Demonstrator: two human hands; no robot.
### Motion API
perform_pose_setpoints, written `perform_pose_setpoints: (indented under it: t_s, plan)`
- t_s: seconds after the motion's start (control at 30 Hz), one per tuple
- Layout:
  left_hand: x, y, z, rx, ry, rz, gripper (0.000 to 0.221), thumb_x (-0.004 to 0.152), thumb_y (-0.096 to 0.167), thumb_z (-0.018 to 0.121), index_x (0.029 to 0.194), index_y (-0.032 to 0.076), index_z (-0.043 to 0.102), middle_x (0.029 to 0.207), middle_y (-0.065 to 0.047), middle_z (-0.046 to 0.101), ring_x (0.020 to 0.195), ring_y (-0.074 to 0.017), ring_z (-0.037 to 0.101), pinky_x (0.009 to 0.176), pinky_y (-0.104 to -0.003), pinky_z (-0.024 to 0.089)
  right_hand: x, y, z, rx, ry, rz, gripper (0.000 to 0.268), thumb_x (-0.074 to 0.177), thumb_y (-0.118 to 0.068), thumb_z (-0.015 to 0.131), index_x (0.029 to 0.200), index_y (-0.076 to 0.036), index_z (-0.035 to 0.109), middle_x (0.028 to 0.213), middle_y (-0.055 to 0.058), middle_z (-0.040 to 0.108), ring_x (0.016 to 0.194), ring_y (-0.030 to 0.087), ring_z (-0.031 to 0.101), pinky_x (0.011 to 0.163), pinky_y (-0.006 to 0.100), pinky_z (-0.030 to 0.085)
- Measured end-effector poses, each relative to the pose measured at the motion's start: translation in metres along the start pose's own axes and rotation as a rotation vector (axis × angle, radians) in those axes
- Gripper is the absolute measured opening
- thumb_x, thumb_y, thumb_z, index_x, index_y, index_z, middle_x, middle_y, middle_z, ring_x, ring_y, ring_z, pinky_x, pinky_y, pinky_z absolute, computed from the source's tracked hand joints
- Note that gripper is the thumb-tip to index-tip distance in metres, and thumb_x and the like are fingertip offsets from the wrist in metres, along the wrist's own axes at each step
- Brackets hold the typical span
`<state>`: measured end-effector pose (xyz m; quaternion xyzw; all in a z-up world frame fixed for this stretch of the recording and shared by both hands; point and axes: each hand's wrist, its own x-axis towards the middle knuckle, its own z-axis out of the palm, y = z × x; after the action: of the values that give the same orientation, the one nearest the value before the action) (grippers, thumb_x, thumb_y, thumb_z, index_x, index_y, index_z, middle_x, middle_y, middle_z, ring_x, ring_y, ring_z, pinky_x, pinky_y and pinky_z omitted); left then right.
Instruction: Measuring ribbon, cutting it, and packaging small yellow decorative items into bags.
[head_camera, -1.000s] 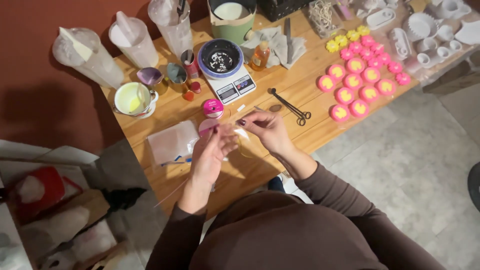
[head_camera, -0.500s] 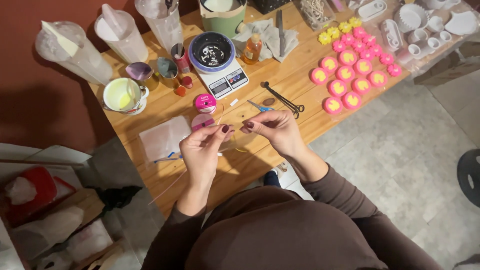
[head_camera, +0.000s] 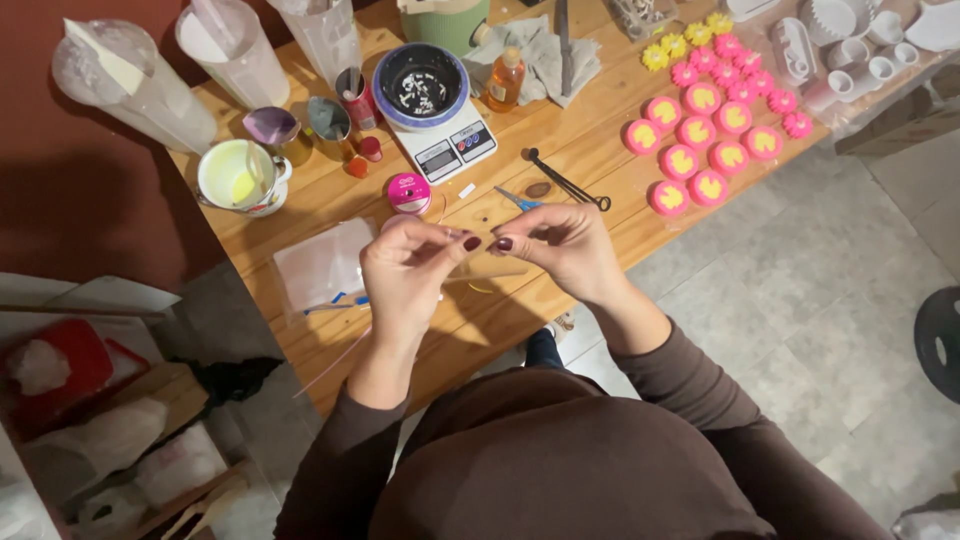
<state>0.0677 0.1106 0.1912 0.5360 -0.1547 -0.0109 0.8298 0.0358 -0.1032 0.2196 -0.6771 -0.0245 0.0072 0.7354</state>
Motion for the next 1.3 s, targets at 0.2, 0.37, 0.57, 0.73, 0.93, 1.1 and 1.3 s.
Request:
perform_pose_setpoints:
  t_s: [0.2, 0.37, 0.57, 0.73, 0.93, 1.1, 1.3]
  plan:
    - [0.000, 0.023, 0.011, 0.090, -0.007, -0.078, 0.040, 0.098, 0.001, 0.070, 0.136, -0.004, 0.058, 0.104, -0.016, 0.078, 0.094, -0.0174, 0.076, 0.087, -0.027, 0.061, -0.004, -0.040, 0.012, -0.118, -0.084, -0.315, 0.042, 0.091, -0.001, 0.079, 0.129, 0.000, 0.061, 0.114, 0.006, 0.072, 0.102, 0.011, 0.068, 0.094, 0.028, 0.057]
    - [0.000, 0.043, 0.018, 0.098, -0.095, -0.022, 0.040, 0.101, 0.003, 0.068, 0.138, -0.004, 0.056, 0.116, -0.015, 0.074, 0.106, -0.0189, 0.075, 0.096, -0.029, 0.060, -0.004, -0.028, 0.001, -0.193, -0.103, -0.298, 0.034, 0.095, 0.002, 0.079, 0.126, 0.002, 0.067, 0.103, 0.005, 0.070, 0.094, 0.012, 0.070, 0.086, 0.027, 0.058]
    - [-0.008, -0.011, -0.022, 0.170, -0.243, -0.236, 0.022, 0.095, -0.002, 0.070, 0.117, -0.007, 0.071, 0.110, -0.014, 0.077, 0.100, -0.0181, 0.076, 0.091, -0.029, 0.061, 0.004, -0.010, -0.010, -0.134, 0.000, -0.291, 0.027, 0.097, 0.005, 0.075, 0.123, 0.003, 0.067, 0.106, 0.006, 0.071, 0.096, 0.013, 0.071, 0.089, 0.030, 0.060]
    - [-0.053, -0.069, -0.066, 0.262, -0.153, -0.428, 0.014, 0.092, -0.006, 0.069, 0.105, -0.007, 0.076, 0.097, -0.011, 0.079, 0.087, -0.0164, 0.076, 0.076, -0.027, 0.062, 0.015, 0.042, -0.037, -0.082, 0.059, -0.256, 0.026, 0.097, 0.009, 0.074, 0.122, 0.005, 0.066, 0.108, 0.008, 0.073, 0.097, 0.013, 0.070, 0.093, 0.031, 0.060]
    - [-0.153, -0.146, -0.157, 0.808, 0.047, -0.256, 0.013, 0.087, -0.002, 0.075, 0.100, 0.001, 0.078, 0.091, -0.013, 0.079, 0.079, -0.0181, 0.076, 0.070, -0.029, 0.058, 0.021, 0.169, -0.105, -0.176, 0.051, -0.052, 0.026, 0.098, 0.012, 0.073, 0.121, 0.004, 0.065, 0.095, 0.004, 0.071, 0.092, 0.010, 0.068, 0.091, 0.028, 0.058]
    - [-0.182, -0.145, -0.178, 0.858, 0.297, -0.232, 0.026, 0.081, 0.001, 0.081, 0.106, 0.002, 0.074, 0.096, -0.010, 0.068, 0.078, -0.0191, 0.068, 0.067, -0.030, 0.056, 0.025, 0.266, -0.152, -0.225, -0.019, -0.004, 0.029, 0.096, 0.016, 0.069, 0.122, 0.003, 0.064, 0.100, 0.002, 0.068, 0.094, 0.010, 0.066, 0.092, 0.027, 0.056]
    - [-0.172, -0.133, -0.169, 0.899, 0.279, -0.244, 0.022, 0.090, 0.002, 0.078, 0.111, 0.004, 0.076, 0.102, -0.007, 0.063, 0.082, -0.0180, 0.068, 0.069, -0.029, 0.055, 0.024, 0.282, -0.157, -0.221, 0.013, 0.088, 0.027, 0.098, 0.016, 0.069, 0.121, 0.002, 0.064, 0.100, 0.003, 0.070, 0.095, 0.010, 0.069, 0.091, 0.026, 0.058]
